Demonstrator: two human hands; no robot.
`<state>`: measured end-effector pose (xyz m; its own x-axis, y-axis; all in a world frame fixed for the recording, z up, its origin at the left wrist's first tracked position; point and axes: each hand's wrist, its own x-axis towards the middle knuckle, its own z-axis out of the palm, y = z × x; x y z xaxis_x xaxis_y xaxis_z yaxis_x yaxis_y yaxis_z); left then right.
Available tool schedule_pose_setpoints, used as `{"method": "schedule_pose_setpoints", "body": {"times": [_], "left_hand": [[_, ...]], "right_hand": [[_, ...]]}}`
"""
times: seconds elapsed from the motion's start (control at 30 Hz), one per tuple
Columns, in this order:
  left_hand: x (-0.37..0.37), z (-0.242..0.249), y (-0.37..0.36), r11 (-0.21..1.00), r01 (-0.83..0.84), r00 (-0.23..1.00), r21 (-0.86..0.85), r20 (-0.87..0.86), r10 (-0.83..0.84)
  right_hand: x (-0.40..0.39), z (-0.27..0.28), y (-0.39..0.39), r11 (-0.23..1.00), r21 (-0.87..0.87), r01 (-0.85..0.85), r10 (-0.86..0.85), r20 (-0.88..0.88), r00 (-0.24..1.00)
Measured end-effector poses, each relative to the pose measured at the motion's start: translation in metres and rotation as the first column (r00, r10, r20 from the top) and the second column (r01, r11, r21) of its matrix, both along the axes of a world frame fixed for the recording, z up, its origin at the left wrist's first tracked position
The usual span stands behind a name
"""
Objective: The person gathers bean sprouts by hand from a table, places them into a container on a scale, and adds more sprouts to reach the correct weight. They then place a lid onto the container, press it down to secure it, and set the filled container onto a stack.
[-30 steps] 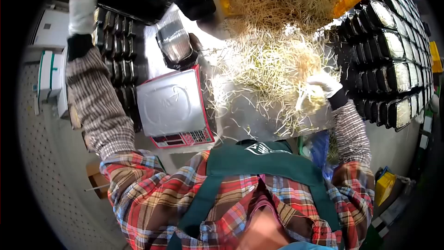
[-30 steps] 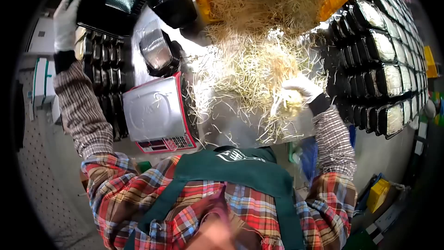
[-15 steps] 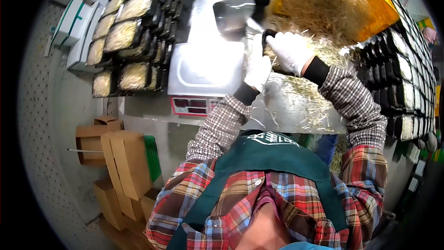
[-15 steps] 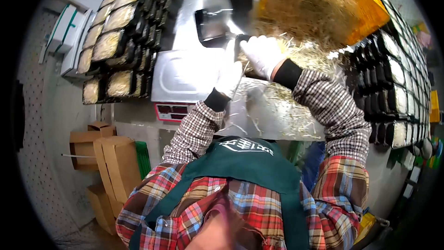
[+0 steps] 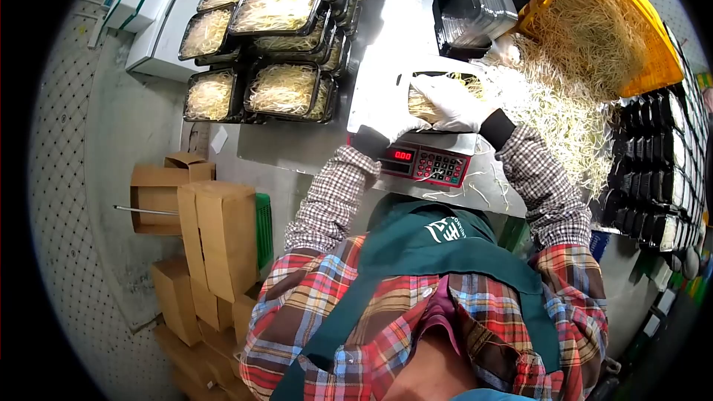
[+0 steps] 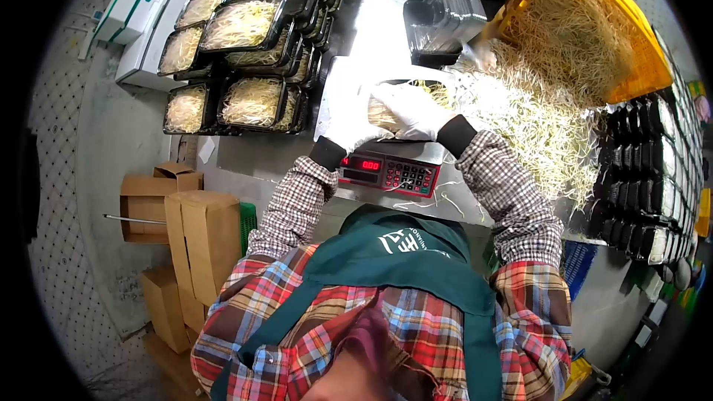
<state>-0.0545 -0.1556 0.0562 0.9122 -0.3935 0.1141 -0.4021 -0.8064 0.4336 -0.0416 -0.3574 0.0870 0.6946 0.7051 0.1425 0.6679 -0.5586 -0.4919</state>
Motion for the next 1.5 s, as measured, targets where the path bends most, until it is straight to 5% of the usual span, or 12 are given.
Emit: {"method": "schedule_pose_setpoints", "body": {"times": [0.07, 0.13, 0.2, 0.23, 0.37, 0.53, 0.57, 0.63, 0.7, 0.93, 1.2, 1.5], "left_hand": [[0.005, -0.012, -0.005, 1.0, 0.001, 1.0, 0.022, -0.02, 0.0], [0.005, -0.003, -0.004, 0.999, 0.049, 0.995, -0.014, -0.087, -0.05], [0.007, 0.016, 0.004, 0.996, 0.083, 0.997, -0.013, -0.009, -0.083], [0.009, 0.028, 0.013, 0.981, 0.163, 0.984, -0.101, -0.053, -0.169], [0.037, 0.047, 0.079, 0.893, 0.186, 0.74, -0.41, -0.54, -0.402], [0.024, 0.063, 0.059, 0.645, -0.143, 0.914, -0.751, -0.351, -0.205], [0.027, 0.043, 0.043, 0.951, 0.18, 0.978, -0.251, 0.154, -0.144], [0.02, 0.033, 0.003, 0.997, 0.08, 0.955, 0.006, 0.286, -0.078], [-0.016, 0.085, -0.033, 0.967, 0.068, 0.989, -0.245, 0.145, -0.033], [-0.008, 0.014, -0.058, 0.968, 0.113, 0.964, -0.223, 0.259, -0.052], [-0.005, 0.013, -0.06, 0.965, 0.15, 0.965, -0.216, 0.246, -0.095], [0.007, 0.023, -0.037, 0.951, 0.229, 0.962, -0.208, 0.195, -0.189]], "right_hand": [[0.002, -0.005, -0.002, 1.0, -0.013, -0.02, 0.02, 0.009, 1.0], [0.003, -0.007, 0.001, 0.986, 0.104, 0.127, -0.081, -0.365, 0.927], [0.002, 0.002, -0.011, 0.993, 0.098, 0.067, -0.034, -0.314, 0.949], [-0.009, 0.015, -0.02, 0.997, -0.014, -0.072, 0.073, 0.1, 0.992], [-0.007, 0.059, -0.054, 0.998, -0.038, -0.05, 0.047, -0.078, 0.996], [0.003, 0.055, -0.049, 0.993, -0.117, -0.004, 0.016, 0.098, 0.995], [0.004, 0.045, -0.041, 0.993, -0.107, -0.042, 0.06, 0.167, 0.984], [-0.006, 0.055, -0.025, 0.936, -0.353, 0.015, 0.006, 0.059, 0.998], [-0.006, 0.052, -0.034, 0.942, -0.333, 0.037, 0.009, 0.136, 0.991], [-0.038, 0.054, -0.06, 0.775, -0.459, 0.434, -0.323, 0.302, 0.897], [-0.026, 0.028, -0.107, 0.877, -0.272, 0.396, -0.354, 0.191, 0.915], [-0.039, 0.171, -0.12, 0.918, -0.097, 0.383, -0.357, 0.213, 0.909]]}}
